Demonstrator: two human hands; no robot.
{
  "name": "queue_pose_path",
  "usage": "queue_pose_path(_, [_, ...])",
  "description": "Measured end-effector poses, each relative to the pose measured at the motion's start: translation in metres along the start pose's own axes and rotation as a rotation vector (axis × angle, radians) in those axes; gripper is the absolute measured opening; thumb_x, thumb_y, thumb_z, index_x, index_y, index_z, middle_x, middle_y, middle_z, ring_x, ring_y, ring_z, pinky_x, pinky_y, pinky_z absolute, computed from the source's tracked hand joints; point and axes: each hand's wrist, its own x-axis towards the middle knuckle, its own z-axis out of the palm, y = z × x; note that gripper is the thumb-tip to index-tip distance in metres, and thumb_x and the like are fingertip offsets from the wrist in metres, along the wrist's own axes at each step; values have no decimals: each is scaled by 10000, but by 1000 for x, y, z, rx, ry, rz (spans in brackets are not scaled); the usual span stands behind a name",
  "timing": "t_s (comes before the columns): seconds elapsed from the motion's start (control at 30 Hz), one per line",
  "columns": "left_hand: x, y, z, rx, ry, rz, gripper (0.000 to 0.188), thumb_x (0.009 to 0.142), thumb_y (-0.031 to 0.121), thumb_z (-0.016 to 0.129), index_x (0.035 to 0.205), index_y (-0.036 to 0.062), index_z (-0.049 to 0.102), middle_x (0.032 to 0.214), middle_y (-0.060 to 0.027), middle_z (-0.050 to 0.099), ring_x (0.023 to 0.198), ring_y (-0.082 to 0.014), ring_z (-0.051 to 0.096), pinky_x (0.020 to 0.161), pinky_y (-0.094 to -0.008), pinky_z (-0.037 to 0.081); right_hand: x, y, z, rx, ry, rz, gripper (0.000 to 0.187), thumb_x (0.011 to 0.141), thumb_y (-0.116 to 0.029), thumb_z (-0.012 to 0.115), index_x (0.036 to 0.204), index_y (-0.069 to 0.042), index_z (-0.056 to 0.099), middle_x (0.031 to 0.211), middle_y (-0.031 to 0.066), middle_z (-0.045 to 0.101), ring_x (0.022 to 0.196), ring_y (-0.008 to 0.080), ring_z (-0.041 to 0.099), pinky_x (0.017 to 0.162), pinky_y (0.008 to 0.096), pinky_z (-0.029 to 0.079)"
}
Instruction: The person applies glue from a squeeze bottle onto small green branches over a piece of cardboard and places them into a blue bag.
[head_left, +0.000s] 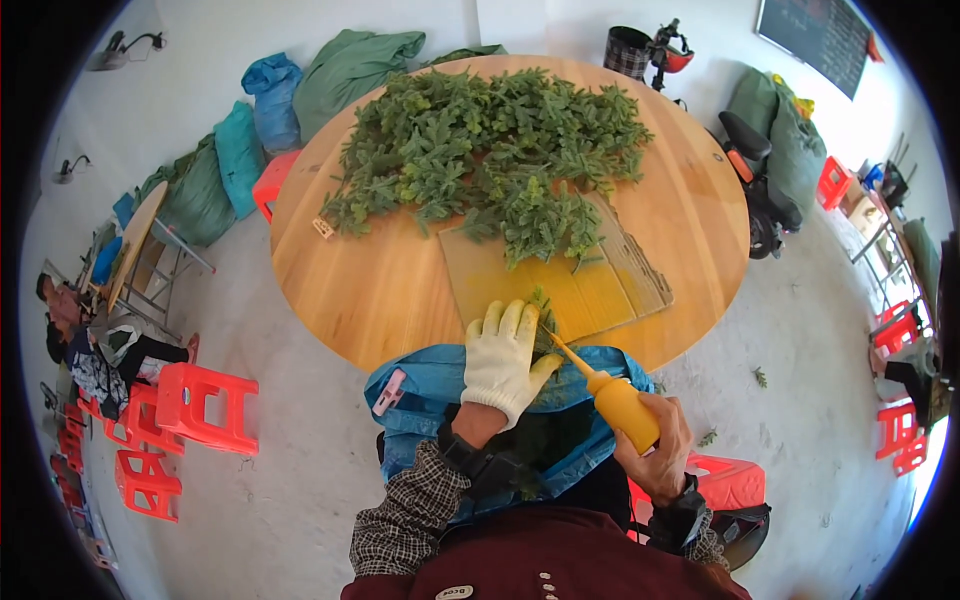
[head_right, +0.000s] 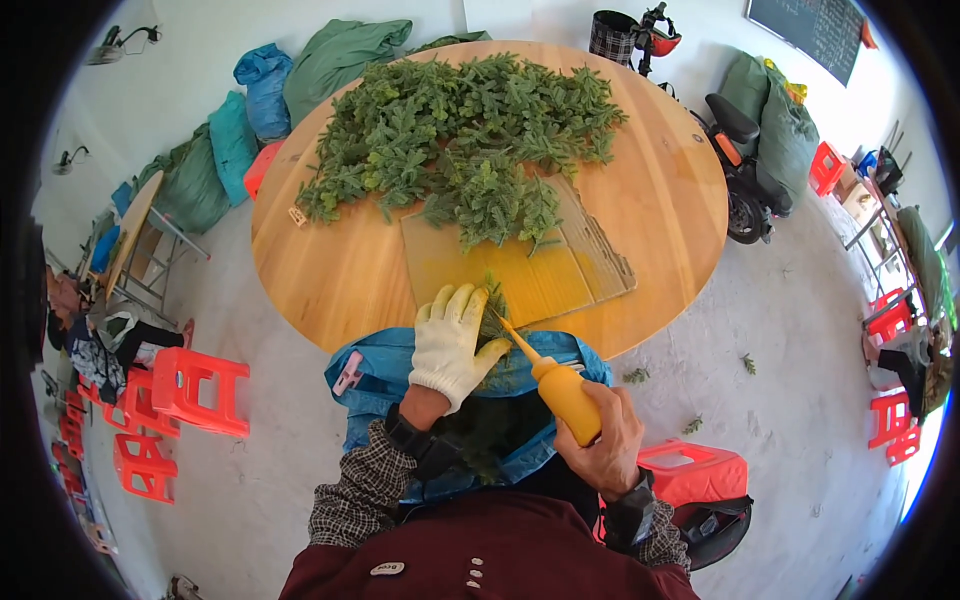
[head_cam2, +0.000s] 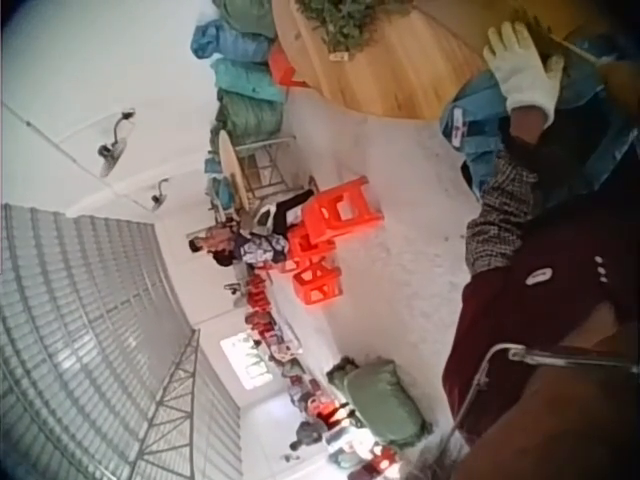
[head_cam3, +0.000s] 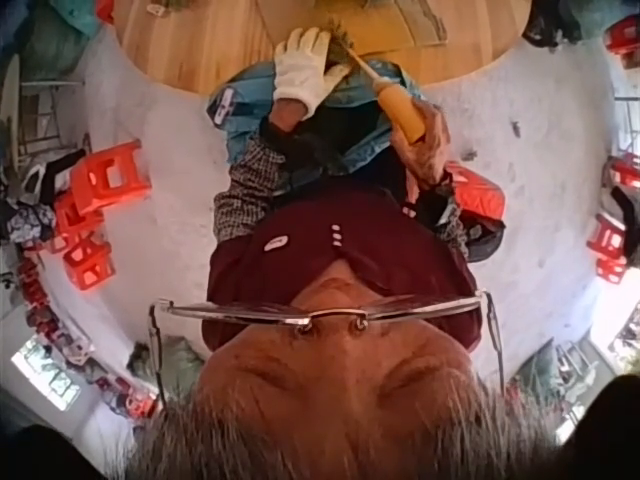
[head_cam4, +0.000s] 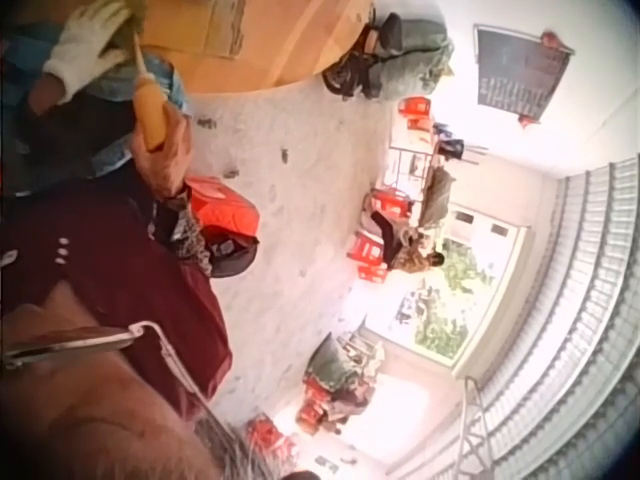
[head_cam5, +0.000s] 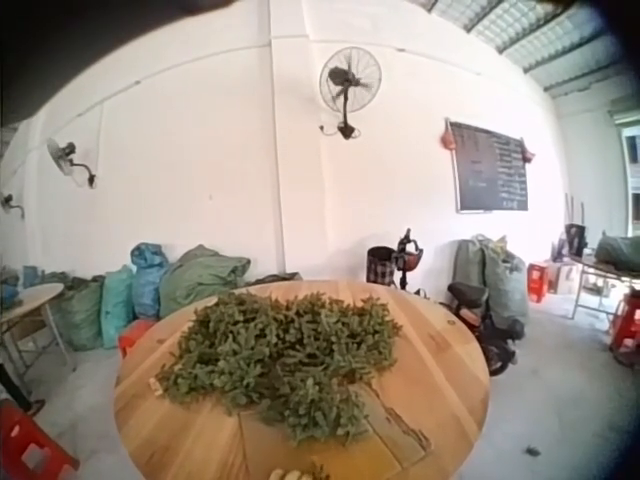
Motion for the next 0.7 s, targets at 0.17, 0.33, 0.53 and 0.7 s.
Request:
queue_pose_path(0.17, [1, -2, 0, 33, -143, -53, 682, 774, 481, 721, 1263, 28, 579, 1306, -122, 546, 1252, -327, 450, 1019, -454, 358, 4, -5, -4, 23, 44, -2, 487, 697, -24, 750, 1144, -29, 555, 921, 187, 603, 768, 335, 627, 684, 392, 521])
queue_pose_path(0.33, [2, 0, 0, 25, -156, -57, 675, 780, 500, 711, 1247, 27, 592, 1299, -116, 552, 1255, -321, 448, 1023, -451, 353, 13, -4, 4, 10, 70, -20, 506, 684, -54, 775, 1142, -42, 561, 891, 184, 597, 735, 352, 613, 647, 412, 518])
queue_pose_path(0.53, [1, 0, -1, 32, -137, -48, 669, 778, 496, 714, 1240, 26, 597, 1289, -113, 559, 1246, -318, 455, 1012, -451, 361, 17, -2, 7, -22, 58, -21, 503, 679, -74, 786, 1132, -46, 569, 862, 178, 586, 714, 358, 603, 629, 420, 515])
queue_pose_path(0.7, [2, 0, -2, 24, -151, -56, 665, 779, 495, 713, 1236, 25, 599, 1289, -114, 559, 1244, -318, 457, 1009, -452, 363, 14, -9, -2, -19, 36, 6, 484, 681, -80, 785, 1118, -44, 578, 853, 175, 583, 709, 356, 604, 619, 422, 511])
